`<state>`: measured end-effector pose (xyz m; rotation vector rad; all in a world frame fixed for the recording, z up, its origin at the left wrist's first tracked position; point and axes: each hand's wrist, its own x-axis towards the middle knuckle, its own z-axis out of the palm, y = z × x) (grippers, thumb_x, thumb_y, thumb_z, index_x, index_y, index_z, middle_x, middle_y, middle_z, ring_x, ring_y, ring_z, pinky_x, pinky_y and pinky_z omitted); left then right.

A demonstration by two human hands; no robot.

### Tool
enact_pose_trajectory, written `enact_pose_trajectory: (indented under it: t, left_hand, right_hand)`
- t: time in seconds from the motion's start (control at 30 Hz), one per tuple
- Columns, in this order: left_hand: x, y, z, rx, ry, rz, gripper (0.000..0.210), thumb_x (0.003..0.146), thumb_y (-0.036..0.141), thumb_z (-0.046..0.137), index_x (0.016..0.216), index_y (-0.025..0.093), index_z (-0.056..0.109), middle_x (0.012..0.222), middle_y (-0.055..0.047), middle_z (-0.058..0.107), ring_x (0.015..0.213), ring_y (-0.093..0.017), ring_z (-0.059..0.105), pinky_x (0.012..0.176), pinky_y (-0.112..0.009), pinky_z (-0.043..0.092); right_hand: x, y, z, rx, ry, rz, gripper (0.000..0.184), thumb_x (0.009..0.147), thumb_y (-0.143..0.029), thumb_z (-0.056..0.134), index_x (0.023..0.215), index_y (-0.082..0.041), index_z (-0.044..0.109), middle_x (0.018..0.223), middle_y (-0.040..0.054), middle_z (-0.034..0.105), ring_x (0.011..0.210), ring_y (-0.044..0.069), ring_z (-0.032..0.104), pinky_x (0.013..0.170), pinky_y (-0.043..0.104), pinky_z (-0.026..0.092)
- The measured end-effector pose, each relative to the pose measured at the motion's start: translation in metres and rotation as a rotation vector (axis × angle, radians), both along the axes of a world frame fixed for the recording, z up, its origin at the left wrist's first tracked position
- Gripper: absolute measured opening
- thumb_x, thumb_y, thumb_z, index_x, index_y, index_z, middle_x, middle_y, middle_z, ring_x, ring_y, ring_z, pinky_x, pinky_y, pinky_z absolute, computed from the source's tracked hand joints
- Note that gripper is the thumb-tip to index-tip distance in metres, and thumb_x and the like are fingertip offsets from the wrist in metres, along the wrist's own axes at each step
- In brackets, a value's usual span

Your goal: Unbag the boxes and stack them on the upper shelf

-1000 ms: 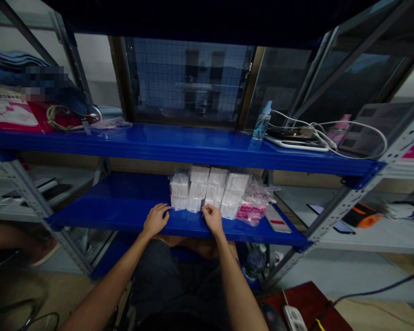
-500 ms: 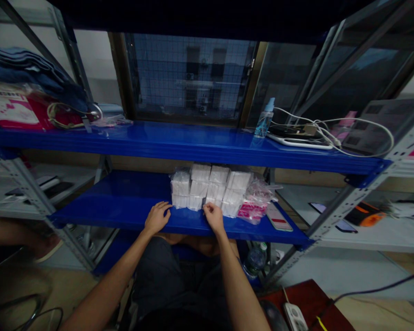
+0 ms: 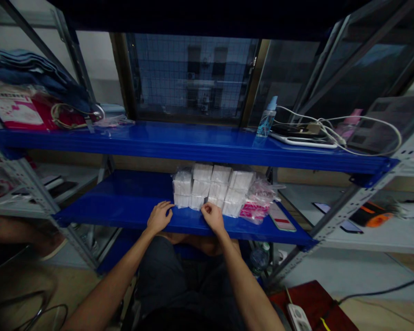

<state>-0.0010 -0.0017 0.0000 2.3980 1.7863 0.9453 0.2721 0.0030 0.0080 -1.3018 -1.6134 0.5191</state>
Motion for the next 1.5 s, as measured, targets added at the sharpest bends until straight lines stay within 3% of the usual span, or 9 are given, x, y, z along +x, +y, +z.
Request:
enact_pose_trajectory:
  t: [0.27,0.43,0.6,0.8,0.9,1.03,1.17,1.33,1.5]
  left_hand:
    - [-0.001,-0.002,0.002,0.003,-0.049,-0.027,0.039,0.094,0.017,0.052,0.129,0.022,0.066,0.131,-0.008,0.071,0.13,-0.029,0.057,0.109,-0.045,0.045]
    - [-0.001,-0.002,0.002,-0.004,-0.034,-0.017,0.035,0.094,0.018,0.052,0.125,0.022,0.068,0.129,-0.009,0.071,0.13,-0.03,0.056,0.108,-0.045,0.045]
    - [-0.001,-0.002,0.002,-0.005,-0.03,-0.019,0.033,0.093,0.017,0.053,0.121,0.021,0.069,0.128,-0.009,0.071,0.13,-0.028,0.057,0.109,-0.044,0.046]
    - [0.0,-0.003,0.004,-0.007,-0.108,-0.032,0.033,0.092,0.017,0.053,0.121,0.022,0.069,0.127,-0.009,0.072,0.129,-0.03,0.058,0.11,-0.047,0.046]
    - [-0.005,0.001,0.004,-0.011,-0.277,-0.053,0.038,0.097,0.021,0.048,0.132,0.023,0.062,0.131,-0.008,0.07,0.125,-0.025,0.063,0.11,-0.042,0.047]
    - [-0.021,0.011,0.003,-0.04,-0.746,0.005,0.039,0.105,0.033,0.038,0.14,0.023,0.052,0.13,-0.011,0.07,0.118,-0.021,0.068,0.105,-0.039,0.053]
    - [-0.033,0.012,0.013,-0.052,-1.038,0.042,0.04,0.105,0.04,0.034,0.138,0.022,0.049,0.13,-0.012,0.068,0.116,-0.02,0.069,0.095,-0.034,0.057]
    - [-0.015,-0.012,0.058,-0.004,-0.91,-0.211,0.034,0.101,0.039,0.047,0.124,0.021,0.064,0.129,-0.011,0.07,0.117,-0.024,0.068,0.1,-0.036,0.055]
    - [0.01,-0.032,0.092,-0.081,-0.474,-0.452,0.031,0.097,0.033,0.058,0.122,0.022,0.071,0.124,-0.007,0.073,0.117,-0.024,0.067,0.106,-0.038,0.051]
  right_hand:
    - [-0.068,-0.006,0.103,0.465,-0.517,-0.02,0.038,0.098,-0.031,0.047,0.129,-0.016,0.062,0.123,0.0168,0.064,0.115,0.03,0.058,0.1,0.04,0.046]
    - [-0.118,0.011,0.135,0.292,-0.719,-0.172,0.047,0.096,-0.043,0.053,0.129,-0.011,0.061,0.122,0.0256,0.062,0.117,0.041,0.05,0.1,0.055,0.041]
    - [-0.148,0.023,0.128,0.171,-0.739,-0.263,0.051,0.09,-0.049,0.066,0.129,-0.016,0.061,0.131,0.0262,0.056,0.124,0.045,0.045,0.099,0.061,0.037]
    - [-0.151,0.037,0.123,0.124,-0.689,-0.252,0.055,0.089,-0.029,0.068,0.141,-0.023,0.052,0.145,0.0231,0.046,0.123,0.042,0.049,0.09,0.053,0.049]
    - [-0.135,0.036,0.124,0.222,-0.618,-0.129,0.058,0.084,-0.03,0.071,0.139,-0.022,0.054,0.144,0.0189,0.046,0.121,0.037,0.053,0.1,0.05,0.048]
    - [-0.101,0.015,0.121,0.395,-0.405,0.16,0.054,0.081,-0.033,0.071,0.133,-0.023,0.057,0.142,0.0126,0.05,0.128,0.03,0.054,0.108,0.042,0.046]
    - [-0.06,-0.009,0.11,0.408,-0.243,0.42,0.053,0.078,-0.032,0.075,0.128,-0.024,0.06,0.139,0.0117,0.057,0.132,0.03,0.054,0.113,0.045,0.042]
    - [-0.018,-0.02,0.085,0.273,-0.178,0.54,0.053,0.079,-0.033,0.08,0.128,-0.023,0.062,0.133,0.0112,0.063,0.127,0.028,0.059,0.112,0.043,0.044]
    - [0.013,-0.022,0.069,0.118,-0.262,0.572,0.06,0.079,-0.036,0.081,0.134,-0.022,0.061,0.138,0.0122,0.063,0.132,0.029,0.057,0.115,0.045,0.041]
